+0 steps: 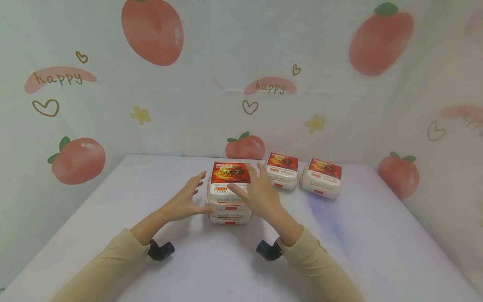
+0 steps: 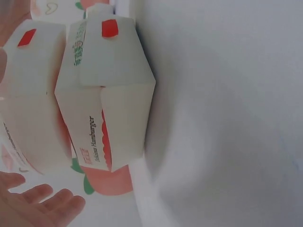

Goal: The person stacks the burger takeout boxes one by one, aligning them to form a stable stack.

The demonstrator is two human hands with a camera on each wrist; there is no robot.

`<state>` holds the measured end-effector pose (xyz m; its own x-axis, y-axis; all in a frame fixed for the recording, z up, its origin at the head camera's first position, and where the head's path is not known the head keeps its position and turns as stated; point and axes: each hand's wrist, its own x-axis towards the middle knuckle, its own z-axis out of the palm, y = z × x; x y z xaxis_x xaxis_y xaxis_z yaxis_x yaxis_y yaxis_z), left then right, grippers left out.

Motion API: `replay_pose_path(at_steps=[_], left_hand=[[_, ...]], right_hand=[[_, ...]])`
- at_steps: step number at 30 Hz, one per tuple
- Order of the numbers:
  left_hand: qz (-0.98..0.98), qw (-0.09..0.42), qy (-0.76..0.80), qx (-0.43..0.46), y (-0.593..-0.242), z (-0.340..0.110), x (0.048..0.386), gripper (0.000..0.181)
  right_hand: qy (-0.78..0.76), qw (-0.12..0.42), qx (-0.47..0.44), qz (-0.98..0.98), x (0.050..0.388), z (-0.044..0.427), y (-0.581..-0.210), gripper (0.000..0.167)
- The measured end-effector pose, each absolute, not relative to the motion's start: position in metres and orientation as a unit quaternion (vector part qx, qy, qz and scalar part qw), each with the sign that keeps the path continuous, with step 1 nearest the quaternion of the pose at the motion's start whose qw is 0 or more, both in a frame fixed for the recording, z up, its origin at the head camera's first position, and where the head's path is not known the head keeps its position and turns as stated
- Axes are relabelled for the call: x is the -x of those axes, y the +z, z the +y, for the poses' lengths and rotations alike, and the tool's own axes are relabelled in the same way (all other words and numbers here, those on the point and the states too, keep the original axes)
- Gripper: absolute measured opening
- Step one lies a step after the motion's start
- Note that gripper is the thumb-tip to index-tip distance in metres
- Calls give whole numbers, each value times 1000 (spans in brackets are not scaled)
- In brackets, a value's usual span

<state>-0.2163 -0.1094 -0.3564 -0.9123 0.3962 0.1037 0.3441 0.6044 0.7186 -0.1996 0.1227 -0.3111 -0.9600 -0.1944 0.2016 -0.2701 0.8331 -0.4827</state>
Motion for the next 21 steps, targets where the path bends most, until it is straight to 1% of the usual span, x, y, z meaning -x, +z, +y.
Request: replay_pose_path(at_steps=[9, 17, 21], left_hand=[[884, 8, 405, -231, -359, -104, 209, 102], [880, 14, 414, -230, -361, -104, 209, 95], [882, 19, 412, -226, -359, -104, 208, 94]], right_hand=[[291, 90, -110, -946, 201, 150, -310, 73], [303, 118, -78, -943, 206, 184, -318, 71], [302, 118, -63, -944, 206, 202, -319, 72]])
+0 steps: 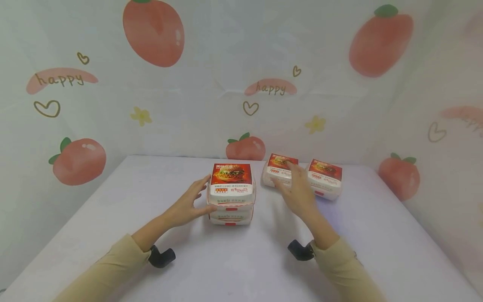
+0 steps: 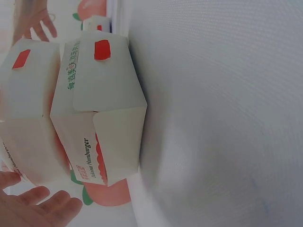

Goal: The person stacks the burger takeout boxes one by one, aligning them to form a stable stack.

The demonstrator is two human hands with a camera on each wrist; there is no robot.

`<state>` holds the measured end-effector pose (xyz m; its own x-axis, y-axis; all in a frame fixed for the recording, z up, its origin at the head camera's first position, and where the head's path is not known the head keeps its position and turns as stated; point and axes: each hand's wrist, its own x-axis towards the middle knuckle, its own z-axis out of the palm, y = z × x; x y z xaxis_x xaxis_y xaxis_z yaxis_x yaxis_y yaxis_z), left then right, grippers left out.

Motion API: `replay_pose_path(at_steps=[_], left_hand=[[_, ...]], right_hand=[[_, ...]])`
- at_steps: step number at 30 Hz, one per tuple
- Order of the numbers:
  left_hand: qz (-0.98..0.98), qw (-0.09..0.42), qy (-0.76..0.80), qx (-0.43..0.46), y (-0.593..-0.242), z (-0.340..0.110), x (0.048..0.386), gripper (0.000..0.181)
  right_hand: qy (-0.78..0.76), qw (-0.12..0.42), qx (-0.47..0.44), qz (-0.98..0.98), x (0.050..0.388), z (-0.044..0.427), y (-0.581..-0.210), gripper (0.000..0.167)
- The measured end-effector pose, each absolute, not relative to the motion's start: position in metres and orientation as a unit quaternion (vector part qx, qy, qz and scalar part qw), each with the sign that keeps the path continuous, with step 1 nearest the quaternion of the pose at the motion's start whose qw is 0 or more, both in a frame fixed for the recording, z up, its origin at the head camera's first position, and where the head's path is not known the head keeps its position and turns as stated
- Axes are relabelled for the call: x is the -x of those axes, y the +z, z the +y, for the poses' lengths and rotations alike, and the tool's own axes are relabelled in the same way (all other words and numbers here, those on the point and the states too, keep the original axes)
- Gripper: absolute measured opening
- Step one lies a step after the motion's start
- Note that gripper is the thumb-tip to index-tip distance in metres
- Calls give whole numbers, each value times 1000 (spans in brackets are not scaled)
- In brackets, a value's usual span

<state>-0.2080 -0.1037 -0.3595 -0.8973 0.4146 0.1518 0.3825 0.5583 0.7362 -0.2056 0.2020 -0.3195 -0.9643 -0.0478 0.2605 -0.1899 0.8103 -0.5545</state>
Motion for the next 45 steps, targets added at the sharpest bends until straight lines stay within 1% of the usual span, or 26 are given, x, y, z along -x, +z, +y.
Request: replay_pose_path(at_steps=[7, 18, 24, 29, 32, 38, 45], left_hand=[[881, 22, 414, -227, -357, -103, 206, 92], [875, 32, 427, -226, -358, -103, 207, 91], [877, 34, 422, -225, -358, -104, 207, 91], [879, 34, 419, -224, -358, -104, 208, 91], [879, 37, 420, -222, -358, -104, 208, 91], [878, 40, 424, -219, -358, -104, 207, 91], [877, 31, 424, -223, -359, -103, 208, 92]], right_hand=[[305, 122, -43, -943, 205, 229, -323, 72], [296, 163, 8, -941, 211, 268, -337, 67], [311, 154, 45, -937, 217, 290, -345, 70], [322, 152, 51, -933, 224, 305, -355, 76], [337, 140, 59, -929, 228, 313, -361, 79], [345, 90, 76, -931, 235, 325, -371, 88], [342, 53, 78, -935, 243, 334, -381, 96]])
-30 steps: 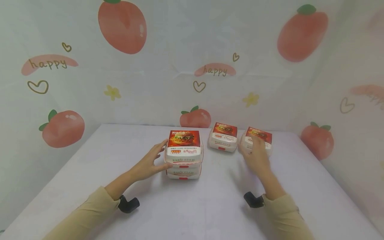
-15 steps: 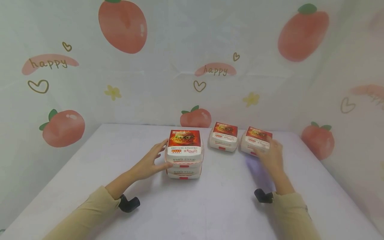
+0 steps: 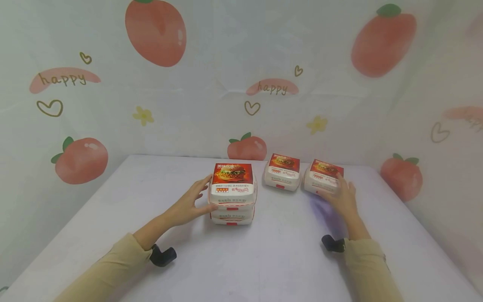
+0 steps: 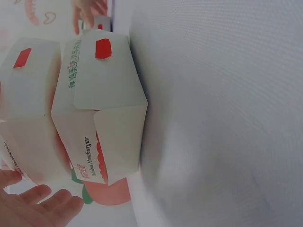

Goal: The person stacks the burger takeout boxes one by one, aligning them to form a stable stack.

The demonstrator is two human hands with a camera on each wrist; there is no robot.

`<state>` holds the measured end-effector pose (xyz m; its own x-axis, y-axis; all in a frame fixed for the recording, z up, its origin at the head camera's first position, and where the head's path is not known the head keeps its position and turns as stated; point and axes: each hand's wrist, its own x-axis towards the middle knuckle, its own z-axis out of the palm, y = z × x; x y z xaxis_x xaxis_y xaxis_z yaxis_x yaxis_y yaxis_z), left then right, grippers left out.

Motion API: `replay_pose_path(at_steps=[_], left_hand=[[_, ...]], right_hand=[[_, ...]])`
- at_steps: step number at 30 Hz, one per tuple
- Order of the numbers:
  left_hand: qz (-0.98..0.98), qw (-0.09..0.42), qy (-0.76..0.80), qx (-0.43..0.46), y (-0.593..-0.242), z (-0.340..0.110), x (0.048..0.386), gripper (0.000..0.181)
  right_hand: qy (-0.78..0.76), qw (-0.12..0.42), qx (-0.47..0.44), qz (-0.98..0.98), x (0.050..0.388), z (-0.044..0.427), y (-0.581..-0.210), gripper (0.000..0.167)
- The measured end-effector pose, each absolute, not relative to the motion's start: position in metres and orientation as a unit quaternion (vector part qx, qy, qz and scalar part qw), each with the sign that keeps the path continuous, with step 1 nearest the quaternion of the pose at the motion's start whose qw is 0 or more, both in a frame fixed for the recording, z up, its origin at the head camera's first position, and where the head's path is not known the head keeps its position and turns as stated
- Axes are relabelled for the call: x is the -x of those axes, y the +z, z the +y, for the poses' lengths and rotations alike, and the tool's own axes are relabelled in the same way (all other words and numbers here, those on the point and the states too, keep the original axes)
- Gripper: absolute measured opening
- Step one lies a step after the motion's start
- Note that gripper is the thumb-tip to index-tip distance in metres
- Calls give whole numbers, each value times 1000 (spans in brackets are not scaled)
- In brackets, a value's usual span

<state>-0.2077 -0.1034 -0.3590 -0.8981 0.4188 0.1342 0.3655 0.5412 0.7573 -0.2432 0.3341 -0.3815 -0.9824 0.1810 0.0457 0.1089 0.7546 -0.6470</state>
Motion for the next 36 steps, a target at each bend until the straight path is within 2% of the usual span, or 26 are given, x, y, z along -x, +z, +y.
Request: replay_pose_path(at_steps=[8, 18, 36], left_hand=[[876, 36, 429, -219, -358, -103, 206, 92], [878, 42, 425, -214, -358, -103, 208, 91], [878, 40, 426, -213, -358, -103, 208, 91]], right_hand=[[332, 66, 49, -940, 247, 338, -390, 94], [334, 106, 20, -937, 247, 338, -390, 79], [337, 114, 37, -934, 244, 338, -384, 74]])
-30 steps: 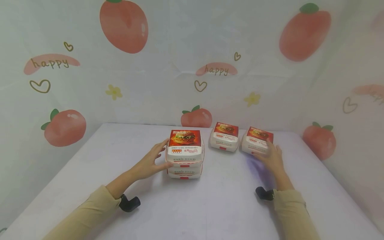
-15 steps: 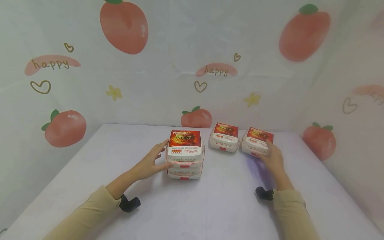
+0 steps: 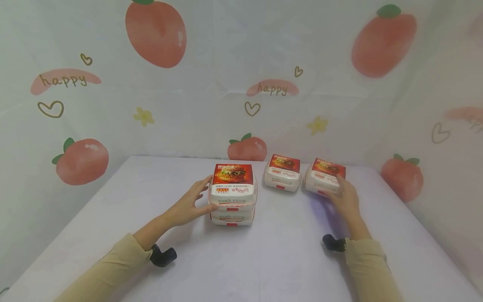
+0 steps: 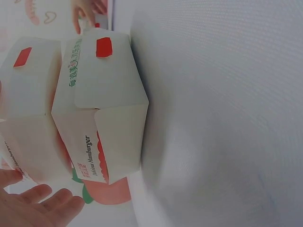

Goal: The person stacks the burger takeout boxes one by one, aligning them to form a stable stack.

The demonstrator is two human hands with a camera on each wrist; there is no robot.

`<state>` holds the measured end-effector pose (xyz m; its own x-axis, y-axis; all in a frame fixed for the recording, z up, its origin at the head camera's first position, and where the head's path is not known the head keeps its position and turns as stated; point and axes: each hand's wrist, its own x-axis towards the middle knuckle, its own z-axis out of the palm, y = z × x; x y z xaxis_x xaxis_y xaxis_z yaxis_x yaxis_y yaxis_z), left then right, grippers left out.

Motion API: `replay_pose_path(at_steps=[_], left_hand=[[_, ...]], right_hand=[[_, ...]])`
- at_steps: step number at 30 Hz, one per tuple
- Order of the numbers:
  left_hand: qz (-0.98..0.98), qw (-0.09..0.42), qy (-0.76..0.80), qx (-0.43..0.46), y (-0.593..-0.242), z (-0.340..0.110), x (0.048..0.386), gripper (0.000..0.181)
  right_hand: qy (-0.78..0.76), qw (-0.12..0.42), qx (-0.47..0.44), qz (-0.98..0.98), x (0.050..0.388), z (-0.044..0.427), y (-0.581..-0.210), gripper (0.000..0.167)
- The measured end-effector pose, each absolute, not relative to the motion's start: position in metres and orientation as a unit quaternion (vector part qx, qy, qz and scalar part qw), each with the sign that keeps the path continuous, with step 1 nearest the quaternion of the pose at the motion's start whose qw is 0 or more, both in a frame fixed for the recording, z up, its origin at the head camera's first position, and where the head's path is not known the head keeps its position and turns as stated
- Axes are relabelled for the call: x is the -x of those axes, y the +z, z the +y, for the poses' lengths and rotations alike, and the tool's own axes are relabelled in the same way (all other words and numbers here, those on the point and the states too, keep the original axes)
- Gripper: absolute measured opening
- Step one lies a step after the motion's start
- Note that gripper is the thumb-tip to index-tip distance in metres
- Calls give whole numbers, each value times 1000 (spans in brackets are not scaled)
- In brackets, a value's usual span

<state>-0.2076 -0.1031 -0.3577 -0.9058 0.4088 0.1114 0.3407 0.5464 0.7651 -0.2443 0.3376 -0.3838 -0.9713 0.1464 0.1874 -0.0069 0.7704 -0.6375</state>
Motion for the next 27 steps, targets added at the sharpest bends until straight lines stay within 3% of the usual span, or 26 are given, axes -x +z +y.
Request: replay_pose_path(at_steps=[27], left_hand=[[880, 31, 421, -218, -359, -104, 209, 91]], right_hand=[[334, 157, 6, -929, 235, 326, -356, 71]])
